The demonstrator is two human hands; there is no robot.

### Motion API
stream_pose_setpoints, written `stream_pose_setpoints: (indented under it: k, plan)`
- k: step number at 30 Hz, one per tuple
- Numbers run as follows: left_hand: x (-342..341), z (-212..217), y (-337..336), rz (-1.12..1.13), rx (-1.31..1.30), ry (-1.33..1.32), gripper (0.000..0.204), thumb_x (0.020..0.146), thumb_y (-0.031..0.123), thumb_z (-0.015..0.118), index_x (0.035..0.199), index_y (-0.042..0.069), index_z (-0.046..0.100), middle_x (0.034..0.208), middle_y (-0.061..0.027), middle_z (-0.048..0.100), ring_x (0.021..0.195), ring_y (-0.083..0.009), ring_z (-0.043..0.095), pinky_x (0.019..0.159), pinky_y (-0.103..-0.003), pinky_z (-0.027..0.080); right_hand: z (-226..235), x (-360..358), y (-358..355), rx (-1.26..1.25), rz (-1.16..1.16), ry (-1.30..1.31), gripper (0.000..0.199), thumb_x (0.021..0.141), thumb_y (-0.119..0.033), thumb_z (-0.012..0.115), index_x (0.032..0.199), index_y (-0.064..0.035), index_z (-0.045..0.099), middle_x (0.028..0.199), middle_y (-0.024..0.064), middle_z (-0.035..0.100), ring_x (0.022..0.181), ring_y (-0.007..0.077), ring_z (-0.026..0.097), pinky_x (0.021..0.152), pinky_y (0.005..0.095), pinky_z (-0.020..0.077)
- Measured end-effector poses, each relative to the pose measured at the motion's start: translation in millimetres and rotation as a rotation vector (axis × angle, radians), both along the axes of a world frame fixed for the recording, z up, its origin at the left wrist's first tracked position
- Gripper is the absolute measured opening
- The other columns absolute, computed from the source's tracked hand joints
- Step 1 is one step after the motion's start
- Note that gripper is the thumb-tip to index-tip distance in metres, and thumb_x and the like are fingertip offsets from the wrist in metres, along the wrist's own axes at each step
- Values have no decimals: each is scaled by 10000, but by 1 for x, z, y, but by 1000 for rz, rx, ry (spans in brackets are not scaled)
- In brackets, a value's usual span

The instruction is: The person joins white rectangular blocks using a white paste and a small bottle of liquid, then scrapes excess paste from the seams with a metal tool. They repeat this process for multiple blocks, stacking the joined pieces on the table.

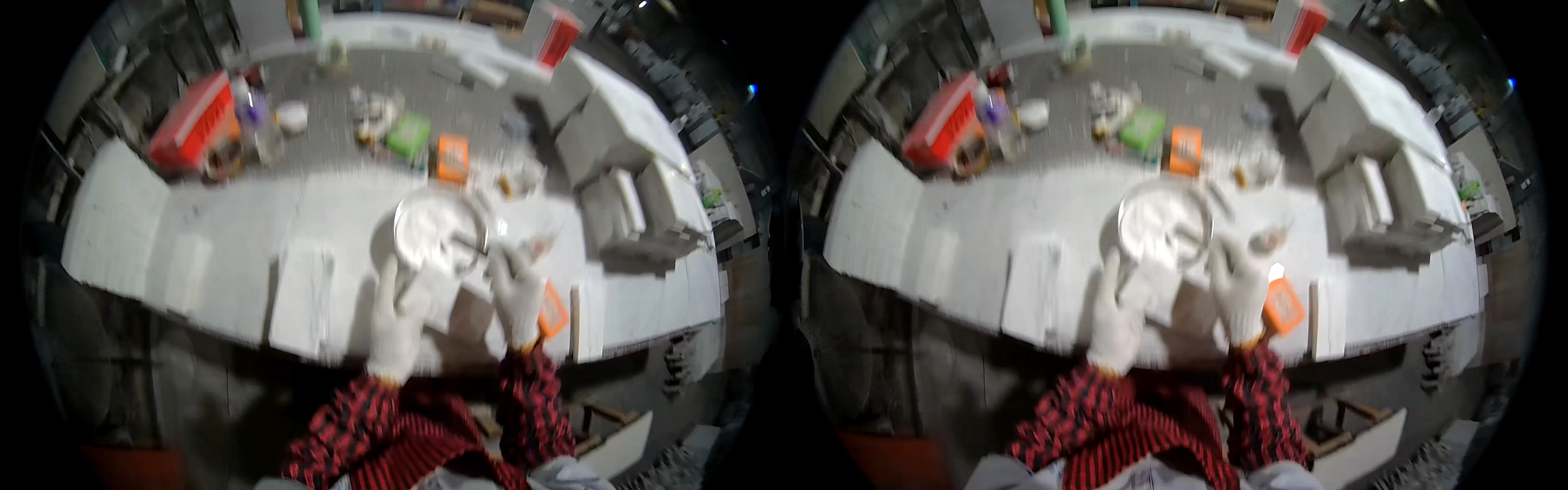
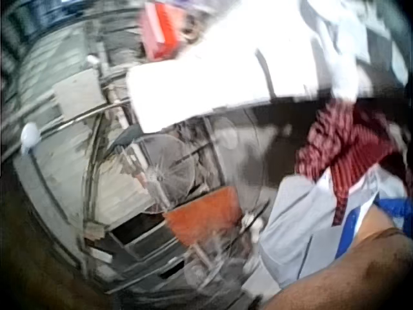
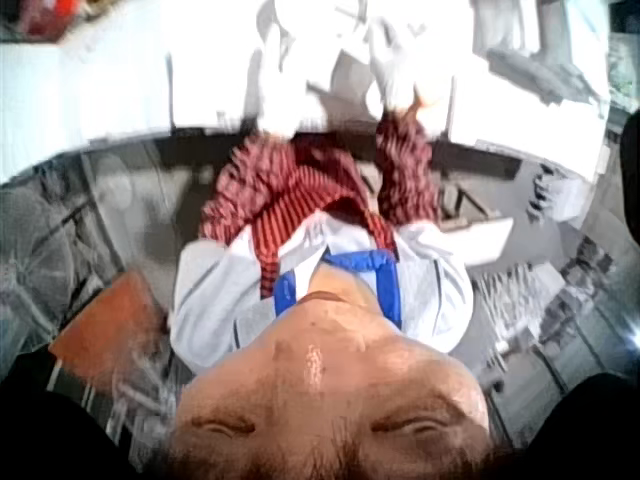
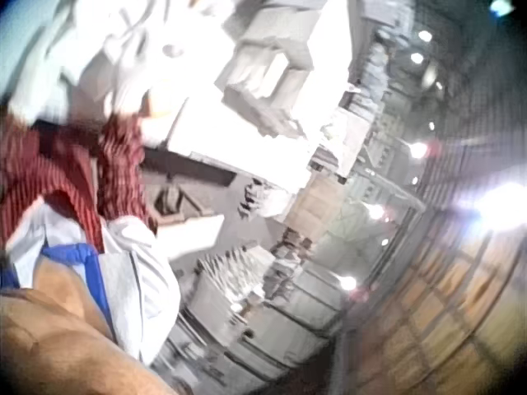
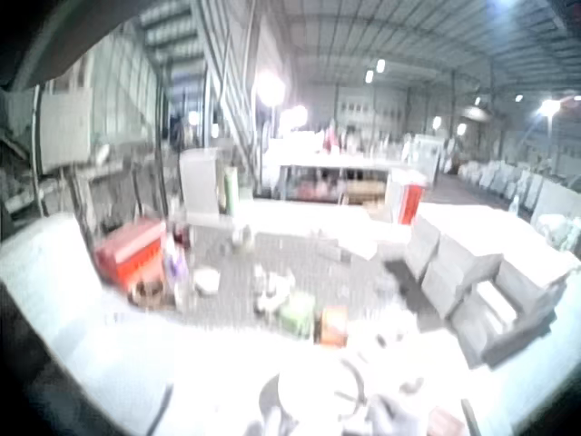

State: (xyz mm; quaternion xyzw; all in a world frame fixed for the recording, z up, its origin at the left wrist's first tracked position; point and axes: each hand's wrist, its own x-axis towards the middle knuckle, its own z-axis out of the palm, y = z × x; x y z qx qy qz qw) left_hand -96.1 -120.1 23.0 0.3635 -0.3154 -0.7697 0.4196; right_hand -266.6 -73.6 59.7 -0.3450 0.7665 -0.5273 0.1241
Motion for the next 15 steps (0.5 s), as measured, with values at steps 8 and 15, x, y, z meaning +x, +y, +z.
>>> stream_pose_setpoints:
  k: [8,15]
  plan:
    - [-10,-4,23,95,195,187,573,936,-61,591,1477,51,442,1175,-49,626,1007,-126,634,743,-233,533,-32,16,-3,-202,25,176,186,906,-88,703,1088,-52,722,930,142,736,815,273,730,722,328,565]
    - [4,30,11,-133,52,29,453,976,18,577,1416,-30,480,1244,-87,624,1053,-148,636,805,-276,538,-14,20,8,-231,89,-39,193,935,-99,681,1113,-33,713,870,117,738,758,144,727,689,272,554]
